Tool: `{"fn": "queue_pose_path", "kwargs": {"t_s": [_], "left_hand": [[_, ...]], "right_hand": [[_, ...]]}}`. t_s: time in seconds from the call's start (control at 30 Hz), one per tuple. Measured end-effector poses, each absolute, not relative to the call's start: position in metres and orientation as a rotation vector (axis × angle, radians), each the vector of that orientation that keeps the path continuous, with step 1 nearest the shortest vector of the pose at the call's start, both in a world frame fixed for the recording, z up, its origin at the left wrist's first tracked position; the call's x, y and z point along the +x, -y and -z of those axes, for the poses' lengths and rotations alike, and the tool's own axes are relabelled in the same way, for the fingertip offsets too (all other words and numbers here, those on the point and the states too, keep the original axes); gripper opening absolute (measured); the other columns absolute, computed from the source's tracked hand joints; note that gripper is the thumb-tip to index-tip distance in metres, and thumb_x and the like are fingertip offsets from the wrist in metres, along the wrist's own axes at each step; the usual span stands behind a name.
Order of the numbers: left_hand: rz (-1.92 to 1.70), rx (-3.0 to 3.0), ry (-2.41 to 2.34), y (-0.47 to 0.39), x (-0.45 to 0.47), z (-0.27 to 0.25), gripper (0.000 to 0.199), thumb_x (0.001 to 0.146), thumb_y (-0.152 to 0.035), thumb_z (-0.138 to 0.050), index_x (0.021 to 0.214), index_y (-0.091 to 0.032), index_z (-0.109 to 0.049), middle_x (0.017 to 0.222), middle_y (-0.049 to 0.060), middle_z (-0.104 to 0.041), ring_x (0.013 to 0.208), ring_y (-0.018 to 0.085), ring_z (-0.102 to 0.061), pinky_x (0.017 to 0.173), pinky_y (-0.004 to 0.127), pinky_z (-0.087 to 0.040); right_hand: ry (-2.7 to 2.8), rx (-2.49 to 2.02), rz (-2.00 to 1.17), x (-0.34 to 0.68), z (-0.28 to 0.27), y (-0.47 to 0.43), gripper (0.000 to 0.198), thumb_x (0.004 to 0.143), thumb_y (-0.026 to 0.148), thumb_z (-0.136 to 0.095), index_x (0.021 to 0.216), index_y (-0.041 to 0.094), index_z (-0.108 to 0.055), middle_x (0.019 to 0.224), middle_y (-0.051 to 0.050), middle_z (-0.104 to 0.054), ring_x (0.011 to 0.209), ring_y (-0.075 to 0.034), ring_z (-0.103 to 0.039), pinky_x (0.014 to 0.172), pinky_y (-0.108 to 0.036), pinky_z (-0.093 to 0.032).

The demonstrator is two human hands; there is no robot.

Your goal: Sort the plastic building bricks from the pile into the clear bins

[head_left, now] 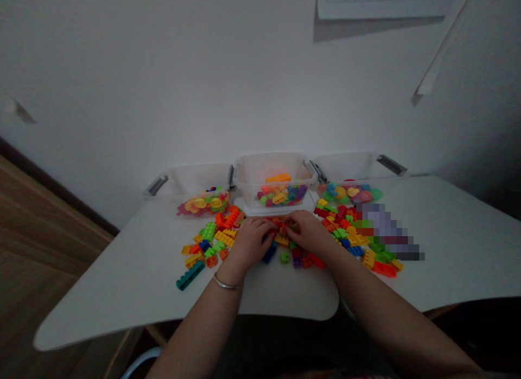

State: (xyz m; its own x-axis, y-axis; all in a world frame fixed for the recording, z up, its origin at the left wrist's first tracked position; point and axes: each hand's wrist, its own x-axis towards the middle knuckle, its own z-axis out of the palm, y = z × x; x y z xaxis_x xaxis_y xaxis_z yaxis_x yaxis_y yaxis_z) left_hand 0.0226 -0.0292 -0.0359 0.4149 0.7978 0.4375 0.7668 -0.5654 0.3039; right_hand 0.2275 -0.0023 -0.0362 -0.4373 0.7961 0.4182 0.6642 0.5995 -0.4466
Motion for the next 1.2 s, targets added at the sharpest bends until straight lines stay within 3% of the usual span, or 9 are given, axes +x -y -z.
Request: {"fn": "queue_pose_path", "kwargs": {"t_s": [0.2, 0.4, 0.63, 0.9, 1.07, 1.2], "left_hand": [[-0.867, 2.505, -1.626, 0.029, 0.021, 0.037, 0.019, 0.085, -0.017, -0.06, 0.101, -0.02, -0.07, 0.104, 0.007, -0.071, 0.102, 0.026, -0.06, 0.096, 0.046, -0.047], [-0.953, 2.446, -1.733, 0.027, 0.018, 0.04, 0.022, 0.084, -0.015, -0.057, 0.102, -0.019, -0.069, 0.107, 0.008, -0.069, 0.105, 0.026, -0.058, 0.098, 0.046, -0.046], [-0.994, 2.441, -1.713, 0.027, 0.017, 0.041, 0.023, 0.085, -0.016, -0.055, 0.103, -0.02, -0.068, 0.109, 0.008, -0.068, 0.106, 0.026, -0.058, 0.099, 0.047, -0.046], [-1.009, 2.464, -1.662, 0.025, 0.017, 0.042, 0.022, 0.085, -0.016, -0.055, 0.102, -0.02, -0.068, 0.109, 0.008, -0.068, 0.106, 0.025, -0.058, 0.098, 0.047, -0.046], [-0.973, 2.478, -1.669, 0.026, 0.018, 0.04, 0.019, 0.086, -0.017, -0.055, 0.099, -0.02, -0.07, 0.105, 0.008, -0.068, 0.104, 0.025, -0.059, 0.097, 0.047, -0.046], [-0.929, 2.524, -1.607, 0.027, 0.018, 0.039, 0.016, 0.085, -0.016, -0.058, 0.094, -0.02, -0.071, 0.103, 0.007, -0.07, 0.103, 0.026, -0.058, 0.095, 0.046, -0.046]], "right_hand": [[2.052, -1.078, -0.367, 0.226, 0.035, 0.001, 0.01, 0.076, 0.015, -0.055, 0.079, 0.023, -0.049, 0.081, -0.002, -0.058, 0.076, -0.019, -0.056, 0.07, -0.033, -0.046], [1.793, -0.86, -0.305, 0.234, 0.01, -0.013, 0.005, 0.081, 0.02, -0.054, 0.083, 0.023, -0.051, 0.083, -0.004, -0.059, 0.08, -0.019, -0.06, 0.071, -0.033, -0.052], [1.67, -0.974, -0.008, 0.25, -0.047, -0.039, 0.006, 0.087, 0.024, -0.051, 0.091, 0.023, -0.056, 0.098, -0.007, -0.063, 0.091, -0.02, -0.061, 0.08, -0.034, -0.054], [1.841, -1.207, 0.019, 0.237, -0.05, -0.078, 0.019, 0.088, 0.022, -0.047, 0.092, 0.018, -0.065, 0.096, -0.009, -0.069, 0.083, -0.02, -0.064, 0.082, -0.035, -0.051], [2.187, -1.411, 0.122, 0.224, -0.045, -0.076, 0.037, 0.096, 0.027, -0.039, 0.085, 0.015, -0.071, 0.087, -0.015, -0.073, 0.088, -0.029, -0.066, 0.092, -0.046, -0.044], [2.205, -1.4, 0.206, 0.224, -0.041, -0.073, 0.044, 0.098, 0.031, -0.035, 0.083, 0.014, -0.072, 0.086, -0.017, -0.073, 0.09, -0.031, -0.065, 0.093, -0.048, -0.042]]}}
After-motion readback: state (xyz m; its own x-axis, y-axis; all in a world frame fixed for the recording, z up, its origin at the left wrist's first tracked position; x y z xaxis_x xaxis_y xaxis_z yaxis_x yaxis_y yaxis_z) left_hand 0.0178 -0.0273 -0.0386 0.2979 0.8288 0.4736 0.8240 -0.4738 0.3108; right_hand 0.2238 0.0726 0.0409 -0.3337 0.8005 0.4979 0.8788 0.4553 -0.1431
